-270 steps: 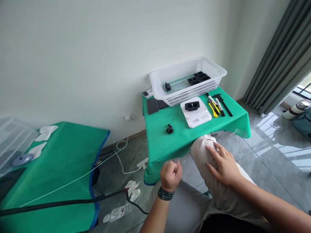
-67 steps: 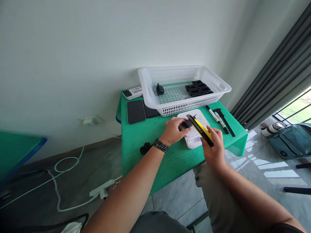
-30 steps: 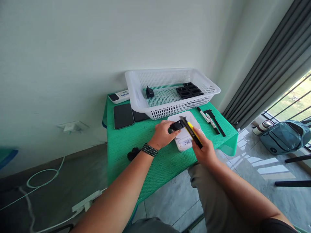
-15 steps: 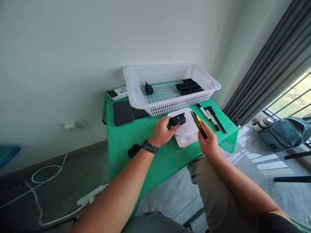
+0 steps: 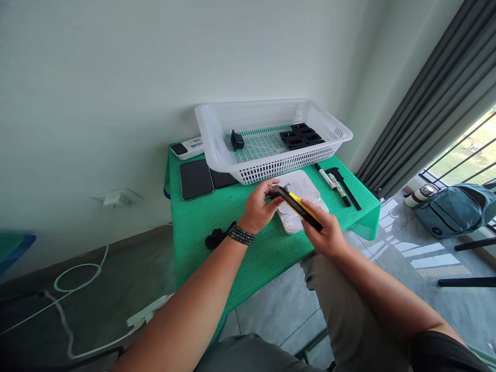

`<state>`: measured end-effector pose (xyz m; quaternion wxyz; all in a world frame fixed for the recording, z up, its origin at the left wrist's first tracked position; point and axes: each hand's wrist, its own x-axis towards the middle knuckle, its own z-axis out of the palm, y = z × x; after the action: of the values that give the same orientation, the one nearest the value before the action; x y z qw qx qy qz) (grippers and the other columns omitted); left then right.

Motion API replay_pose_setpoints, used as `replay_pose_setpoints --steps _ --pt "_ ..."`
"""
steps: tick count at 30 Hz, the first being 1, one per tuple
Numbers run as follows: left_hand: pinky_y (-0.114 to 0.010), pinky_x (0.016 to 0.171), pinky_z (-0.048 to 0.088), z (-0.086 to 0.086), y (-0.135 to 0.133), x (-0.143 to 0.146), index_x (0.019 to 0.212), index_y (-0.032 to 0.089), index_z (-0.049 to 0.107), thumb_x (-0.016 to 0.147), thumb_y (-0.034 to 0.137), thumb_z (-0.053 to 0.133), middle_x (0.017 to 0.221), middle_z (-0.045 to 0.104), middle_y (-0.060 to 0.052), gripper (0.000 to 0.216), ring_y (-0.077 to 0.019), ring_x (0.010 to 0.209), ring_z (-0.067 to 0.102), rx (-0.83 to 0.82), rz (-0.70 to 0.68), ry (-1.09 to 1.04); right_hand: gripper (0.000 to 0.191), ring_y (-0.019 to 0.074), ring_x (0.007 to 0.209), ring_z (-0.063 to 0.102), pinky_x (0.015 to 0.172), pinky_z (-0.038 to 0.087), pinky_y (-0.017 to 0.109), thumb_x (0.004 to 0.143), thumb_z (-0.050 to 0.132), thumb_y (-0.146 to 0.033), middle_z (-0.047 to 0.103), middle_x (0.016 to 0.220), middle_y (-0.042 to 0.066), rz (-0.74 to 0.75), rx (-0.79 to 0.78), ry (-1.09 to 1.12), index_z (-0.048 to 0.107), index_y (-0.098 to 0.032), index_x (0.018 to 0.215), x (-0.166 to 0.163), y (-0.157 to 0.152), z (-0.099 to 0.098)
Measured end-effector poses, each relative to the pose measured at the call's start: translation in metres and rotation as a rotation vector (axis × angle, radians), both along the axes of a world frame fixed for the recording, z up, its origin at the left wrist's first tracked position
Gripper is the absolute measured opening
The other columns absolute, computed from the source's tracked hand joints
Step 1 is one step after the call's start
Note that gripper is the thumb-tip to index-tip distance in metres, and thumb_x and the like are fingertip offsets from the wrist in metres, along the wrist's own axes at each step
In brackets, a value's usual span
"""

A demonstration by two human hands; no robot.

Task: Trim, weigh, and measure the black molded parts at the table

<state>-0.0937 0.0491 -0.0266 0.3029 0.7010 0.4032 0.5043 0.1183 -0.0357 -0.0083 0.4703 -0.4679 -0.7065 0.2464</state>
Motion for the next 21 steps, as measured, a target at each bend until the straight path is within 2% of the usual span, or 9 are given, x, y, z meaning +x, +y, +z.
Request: replay_pose_setpoints --steps 2,6,8,13,18,21 --pt "-0.036 0.086 0.058 -0.001 0.000 0.001 0.128 0.017 0.059 0.088 0.070 0.066 0.100 0.073 -0.009 0.067 -0.0231 0.093 0.071 -0.021 -0.047 0.012 0.048 0.0291 0.120 0.073 0.103 0.061 0.043 0.094 0.063 -0.036 0.075 0.133 0.011 -0.006 -0.009 0.013 0.067 -0.022 0.140 0.001 0.002 -0.002" --pt "-0.038 0.089 0.056 0.003 -0.001 0.001 0.110 0.018 0.066 0.098 0.044 0.059 0.105 0.075 -0.009 0.029 -0.0240 0.099 0.071 -0.023 -0.090 0.120 0.048 0.0287 0.120 0.073 0.103 0.061 0.041 0.095 0.066 -0.041 0.075 0.132 0.011 -0.044 0.005 0.047 0.069 -0.021 0.138 0.007 0.004 -0.005" --pt "-0.037 0.086 0.055 0.005 -0.001 0.001 0.103 0.018 0.068 0.100 0.036 0.051 0.100 0.075 -0.009 0.025 -0.0235 0.095 0.070 -0.017 -0.098 0.158 0.045 0.0286 0.120 0.073 0.104 0.061 0.041 0.095 0.066 -0.042 0.075 0.132 0.011 -0.050 0.035 0.071 0.071 -0.022 0.136 0.010 0.004 -0.006" --pt "-0.035 0.081 0.053 0.007 -0.002 0.001 0.098 0.018 0.067 0.100 0.033 0.047 0.095 0.074 -0.008 0.025 -0.0223 0.089 0.068 -0.005 -0.099 0.162 0.042 0.0286 0.116 0.075 0.102 0.062 0.041 0.094 0.068 -0.039 0.076 0.129 0.009 -0.063 0.016 0.072 0.074 -0.023 0.132 0.012 0.008 -0.008" --pt "-0.033 0.078 0.051 0.007 -0.002 0.001 0.096 0.018 0.066 0.100 0.033 0.048 0.092 0.073 -0.006 0.024 -0.0210 0.085 0.066 -0.020 -0.108 0.141 0.045 0.0272 0.095 0.080 0.088 0.067 0.040 0.093 0.064 -0.036 0.081 0.114 0.012 -0.270 0.012 0.056 0.073 -0.016 0.133 0.014 0.012 -0.006" --pt "-0.033 0.078 0.051 0.007 -0.002 0.000 0.095 0.018 0.065 0.099 0.033 0.047 0.091 0.073 -0.006 0.024 -0.0207 0.084 0.066 -0.016 -0.114 0.136 0.043 0.0275 0.102 0.079 0.091 0.066 0.038 0.093 0.066 -0.034 0.080 0.119 0.012 -0.220 0.088 0.031 0.074 -0.018 0.131 0.012 0.005 -0.003"
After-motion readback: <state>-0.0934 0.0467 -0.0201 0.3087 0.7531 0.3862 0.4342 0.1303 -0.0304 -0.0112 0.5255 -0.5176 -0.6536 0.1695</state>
